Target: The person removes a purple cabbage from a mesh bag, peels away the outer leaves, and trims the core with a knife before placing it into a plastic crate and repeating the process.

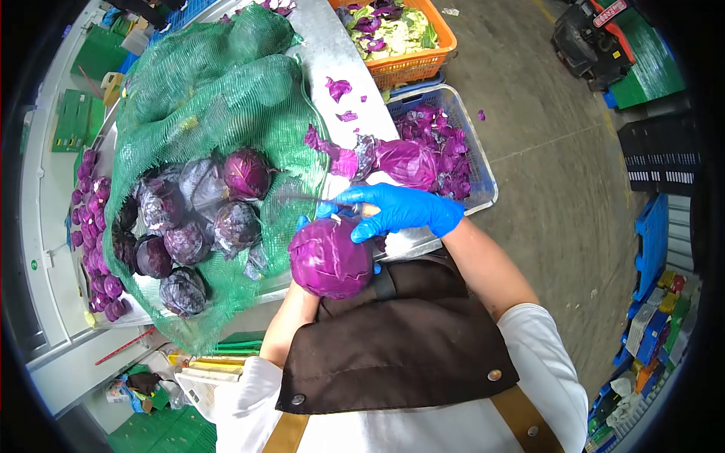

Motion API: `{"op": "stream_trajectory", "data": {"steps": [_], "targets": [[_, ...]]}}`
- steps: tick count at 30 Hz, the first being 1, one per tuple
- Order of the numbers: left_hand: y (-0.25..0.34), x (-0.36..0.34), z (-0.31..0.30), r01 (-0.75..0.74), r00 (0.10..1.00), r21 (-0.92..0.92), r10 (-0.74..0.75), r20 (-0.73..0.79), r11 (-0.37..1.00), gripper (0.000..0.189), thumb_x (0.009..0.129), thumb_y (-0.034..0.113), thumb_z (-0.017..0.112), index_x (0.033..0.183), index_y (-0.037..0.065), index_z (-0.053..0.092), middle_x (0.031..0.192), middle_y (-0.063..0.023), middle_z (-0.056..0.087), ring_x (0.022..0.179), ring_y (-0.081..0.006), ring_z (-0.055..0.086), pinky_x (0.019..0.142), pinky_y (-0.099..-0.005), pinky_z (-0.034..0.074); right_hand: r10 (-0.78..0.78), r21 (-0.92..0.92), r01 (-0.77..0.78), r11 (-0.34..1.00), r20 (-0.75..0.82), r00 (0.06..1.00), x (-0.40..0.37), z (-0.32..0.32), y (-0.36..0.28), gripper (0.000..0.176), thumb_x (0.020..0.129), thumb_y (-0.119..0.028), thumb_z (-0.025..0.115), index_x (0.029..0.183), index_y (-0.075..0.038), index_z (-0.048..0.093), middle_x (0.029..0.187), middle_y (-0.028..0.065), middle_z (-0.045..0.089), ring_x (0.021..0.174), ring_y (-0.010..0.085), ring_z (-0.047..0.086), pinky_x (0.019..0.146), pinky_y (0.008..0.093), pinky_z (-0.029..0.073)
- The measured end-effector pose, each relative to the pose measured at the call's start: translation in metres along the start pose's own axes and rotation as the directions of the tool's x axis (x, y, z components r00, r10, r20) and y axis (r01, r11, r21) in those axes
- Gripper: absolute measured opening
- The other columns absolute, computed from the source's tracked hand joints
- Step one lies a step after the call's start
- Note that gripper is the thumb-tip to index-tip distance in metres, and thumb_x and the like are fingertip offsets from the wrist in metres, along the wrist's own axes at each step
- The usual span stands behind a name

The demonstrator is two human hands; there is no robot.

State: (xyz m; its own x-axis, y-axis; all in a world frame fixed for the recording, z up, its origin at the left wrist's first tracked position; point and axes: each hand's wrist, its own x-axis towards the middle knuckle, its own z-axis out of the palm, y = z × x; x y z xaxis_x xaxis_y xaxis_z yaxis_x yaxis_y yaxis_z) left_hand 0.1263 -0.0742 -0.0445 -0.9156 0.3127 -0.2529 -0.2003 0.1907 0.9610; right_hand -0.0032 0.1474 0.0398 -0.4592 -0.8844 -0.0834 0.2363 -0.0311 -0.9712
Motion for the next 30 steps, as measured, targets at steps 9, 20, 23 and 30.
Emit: {"op": "stream_trajectory", "data": {"steps": [9,20,23,30], "targets": [[-0.004,0.004,0.005,-0.095,0.948,0.848,0.307,-0.082,0.522,0.054,0.100,0.043,0.045,0.142,0.010,0.046,0.142,-0.0112,0.052,0.134,-0.0277,0.045,0.118,-0.0447,0.031,0.203,0.341,-0.065,0.938,-0.386,0.900,-0.026,-0.026,0.030,0.026,0.081,-0.008,0.077,0.102,-0.011,0.062,0.084,-0.0027,0.061,0.065,0.0031,0.054,0.050,0.0193,0.041],[0.017,0.020,0.016,-0.071,0.913,0.086,0.099,-0.396,0.994,0.066,0.078,0.029,0.079,0.134,0.008,0.053,0.131,-0.0113,0.061,0.121,-0.0257,0.059,0.109,-0.0425,0.044,-0.230,-0.417,0.026,0.909,-0.448,0.864,-0.014,-0.004,0.004,0.059,0.081,-0.029,0.082,0.130,-0.004,0.059,0.128,0.0165,0.063,0.115,0.0257,0.063,0.096,0.0376,0.050],[0.007,0.027,0.020,-0.127,0.911,0.049,0.136,-0.389,0.991,0.063,0.079,0.027,0.080,0.132,0.006,0.054,0.127,-0.0121,0.063,0.117,-0.0255,0.061,0.107,-0.0423,0.046,-0.128,-0.329,0.033,0.944,-0.272,0.954,-0.007,-0.006,0.004,0.038,0.084,-0.024,0.079,0.113,-0.005,0.065,0.110,0.0107,0.068,0.102,0.0199,0.065,0.089,0.0350,0.051],[0.015,0.014,0.025,0.030,0.935,0.513,0.158,-0.318,0.858,0.082,0.064,0.030,0.088,0.135,0.012,0.051,0.129,-0.0063,0.063,0.122,-0.0249,0.058,0.112,-0.0409,0.040,-0.122,-0.309,0.065,0.949,-0.170,0.978,-0.030,-0.013,-0.013,0.022,0.085,-0.010,0.077,0.102,-0.002,0.065,0.092,0.0043,0.066,0.087,0.0114,0.062,0.081,0.0305,0.052]]}}
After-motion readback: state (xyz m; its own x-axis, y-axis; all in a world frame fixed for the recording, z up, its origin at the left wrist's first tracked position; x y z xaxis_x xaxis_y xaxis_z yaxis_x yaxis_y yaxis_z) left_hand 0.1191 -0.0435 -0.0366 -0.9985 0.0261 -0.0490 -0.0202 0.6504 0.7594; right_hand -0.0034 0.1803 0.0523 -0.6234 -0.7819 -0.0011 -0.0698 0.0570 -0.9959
